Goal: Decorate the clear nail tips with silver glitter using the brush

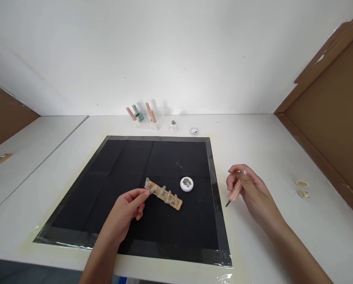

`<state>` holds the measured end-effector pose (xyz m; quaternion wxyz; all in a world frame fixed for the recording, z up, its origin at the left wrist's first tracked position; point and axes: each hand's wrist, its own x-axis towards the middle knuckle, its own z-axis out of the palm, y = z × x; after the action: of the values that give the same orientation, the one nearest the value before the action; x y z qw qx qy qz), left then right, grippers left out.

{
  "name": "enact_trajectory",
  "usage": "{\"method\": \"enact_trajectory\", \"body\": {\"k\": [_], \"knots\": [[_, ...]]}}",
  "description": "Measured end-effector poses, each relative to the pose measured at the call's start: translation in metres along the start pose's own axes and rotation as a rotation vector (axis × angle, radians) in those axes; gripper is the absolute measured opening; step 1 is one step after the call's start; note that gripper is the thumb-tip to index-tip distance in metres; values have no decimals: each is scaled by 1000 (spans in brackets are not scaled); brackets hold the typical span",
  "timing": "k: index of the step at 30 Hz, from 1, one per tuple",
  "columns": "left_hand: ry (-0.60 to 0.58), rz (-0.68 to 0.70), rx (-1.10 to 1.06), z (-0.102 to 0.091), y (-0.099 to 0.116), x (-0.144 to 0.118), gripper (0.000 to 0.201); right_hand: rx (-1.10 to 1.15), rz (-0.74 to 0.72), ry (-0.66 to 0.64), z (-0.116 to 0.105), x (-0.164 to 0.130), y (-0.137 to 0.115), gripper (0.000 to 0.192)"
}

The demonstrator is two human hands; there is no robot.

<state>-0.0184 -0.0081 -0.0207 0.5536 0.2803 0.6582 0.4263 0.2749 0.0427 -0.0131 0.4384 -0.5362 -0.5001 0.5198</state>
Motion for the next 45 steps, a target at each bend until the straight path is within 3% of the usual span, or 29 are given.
{"method": "enact_trajectory", "body": {"k": [16,24,33,37,40,45], "knots": [[-23,-27,-21,-1,2,1,32,16,6,4,-1,0,2,37],[-26,-49,-24,-2,3,1,30,-22,-26,96,-3,1,6,39],[-54,-41,-31,-4,-1,3,29,34,11,51,0,0,-3,37],[-63,-39,-36,-5,-1,3,27,57,-21,-92,19,-1,-18,24],[-64,-38,-43,-6,-1,3,26,-59,-64,-256,48,-2,-33,18],[-85,-27,-62,-7,-2,4,24,-185,-153,-419,100,1,-48,10]]}}
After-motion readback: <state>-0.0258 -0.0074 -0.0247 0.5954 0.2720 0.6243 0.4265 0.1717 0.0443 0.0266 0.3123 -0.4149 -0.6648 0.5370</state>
